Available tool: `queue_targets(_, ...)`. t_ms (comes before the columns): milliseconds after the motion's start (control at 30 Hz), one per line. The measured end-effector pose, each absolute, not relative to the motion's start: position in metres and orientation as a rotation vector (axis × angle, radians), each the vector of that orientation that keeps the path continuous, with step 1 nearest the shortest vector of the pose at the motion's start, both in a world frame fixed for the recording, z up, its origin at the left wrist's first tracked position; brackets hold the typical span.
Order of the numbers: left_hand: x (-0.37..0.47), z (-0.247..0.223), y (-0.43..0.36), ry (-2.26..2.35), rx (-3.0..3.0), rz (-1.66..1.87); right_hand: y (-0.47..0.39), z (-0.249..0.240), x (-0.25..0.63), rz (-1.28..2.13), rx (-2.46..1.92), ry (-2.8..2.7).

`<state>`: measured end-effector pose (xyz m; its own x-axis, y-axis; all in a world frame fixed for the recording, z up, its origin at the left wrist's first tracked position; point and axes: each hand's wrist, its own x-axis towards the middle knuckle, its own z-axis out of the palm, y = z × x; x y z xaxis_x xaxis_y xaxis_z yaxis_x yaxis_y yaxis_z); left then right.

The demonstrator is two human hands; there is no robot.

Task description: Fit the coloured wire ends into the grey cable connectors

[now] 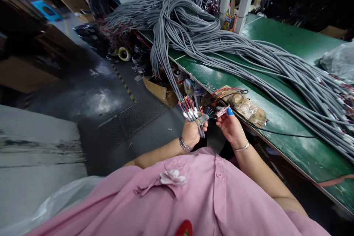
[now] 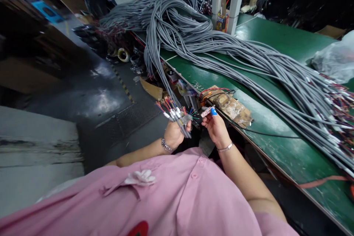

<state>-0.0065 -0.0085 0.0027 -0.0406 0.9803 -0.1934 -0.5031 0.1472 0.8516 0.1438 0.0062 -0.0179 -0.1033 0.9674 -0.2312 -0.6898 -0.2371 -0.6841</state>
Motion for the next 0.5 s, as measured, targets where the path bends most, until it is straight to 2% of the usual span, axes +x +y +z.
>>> queue_targets(500,-0.006,0.003,0.007,1.149,1.382,1.487,0.007,-0.014,0.145,1.663,-0.771,-0.324)
